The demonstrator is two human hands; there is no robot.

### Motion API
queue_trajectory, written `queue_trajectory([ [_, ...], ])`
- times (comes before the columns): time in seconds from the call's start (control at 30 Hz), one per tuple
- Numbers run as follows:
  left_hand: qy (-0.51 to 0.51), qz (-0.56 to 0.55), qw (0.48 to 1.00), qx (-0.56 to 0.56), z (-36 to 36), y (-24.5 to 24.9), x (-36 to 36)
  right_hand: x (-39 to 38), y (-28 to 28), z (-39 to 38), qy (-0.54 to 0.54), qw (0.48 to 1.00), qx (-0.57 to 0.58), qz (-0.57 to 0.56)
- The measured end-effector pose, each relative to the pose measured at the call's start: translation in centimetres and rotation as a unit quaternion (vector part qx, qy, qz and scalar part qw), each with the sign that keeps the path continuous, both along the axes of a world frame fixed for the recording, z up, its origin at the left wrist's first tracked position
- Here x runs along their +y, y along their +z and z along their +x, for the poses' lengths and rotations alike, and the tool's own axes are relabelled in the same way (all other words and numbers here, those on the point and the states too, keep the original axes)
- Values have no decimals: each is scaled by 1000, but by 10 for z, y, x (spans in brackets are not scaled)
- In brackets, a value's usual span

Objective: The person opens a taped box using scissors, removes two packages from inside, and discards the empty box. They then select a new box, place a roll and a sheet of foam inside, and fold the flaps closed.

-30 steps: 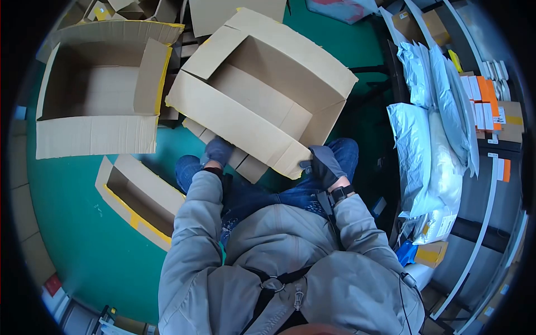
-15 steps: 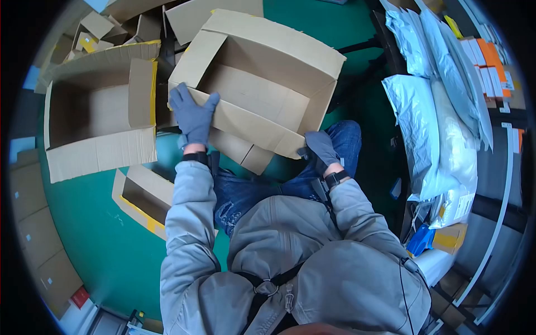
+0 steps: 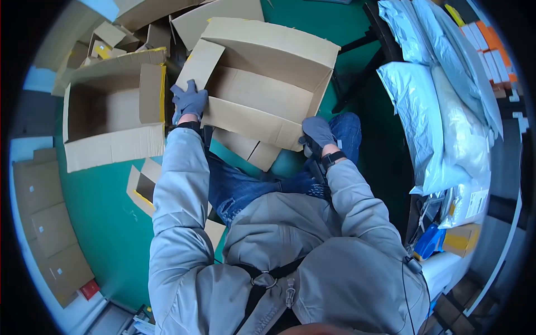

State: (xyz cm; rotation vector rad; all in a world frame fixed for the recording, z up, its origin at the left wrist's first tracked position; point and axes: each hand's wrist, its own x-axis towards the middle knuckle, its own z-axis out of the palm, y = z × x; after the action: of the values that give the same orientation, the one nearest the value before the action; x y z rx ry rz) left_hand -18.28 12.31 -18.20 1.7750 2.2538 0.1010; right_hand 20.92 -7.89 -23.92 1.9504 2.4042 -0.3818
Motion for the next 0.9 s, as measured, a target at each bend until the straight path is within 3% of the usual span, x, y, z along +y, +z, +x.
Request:
queue_trajectory([
  [0.1, -23, -16, 1000, 10, -8, -7, 4, -4, -4, -6, -39, 999, 29, -6],
  [0.5, -29, 22, 999, -29, -13, -23, 1, 9, -15, -3, -25, 999, -8, 20],
  [0.63, -13, 64, 998, 12, -13, -19, -18, 18, -10, 11, -72, 993, 89, -29],
  [0.7, -5, 85, 993, 85, 5, -15, -35, 32, -31, 41, -39, 998, -25, 53],
  [0.77, -52, 74, 989, 121, 21, -5, -62, 46, 4, 70, -97, 994, -56, -5],
  [0.87, -123, 74, 982, 120, 50, 12, -119, 67, 17, 104, -117, 988, -94, 29],
  [0.9, -144, 91, 981, 87, 57, 14, -135, 73, 13, 109, -220, 974, -22, 42],
])
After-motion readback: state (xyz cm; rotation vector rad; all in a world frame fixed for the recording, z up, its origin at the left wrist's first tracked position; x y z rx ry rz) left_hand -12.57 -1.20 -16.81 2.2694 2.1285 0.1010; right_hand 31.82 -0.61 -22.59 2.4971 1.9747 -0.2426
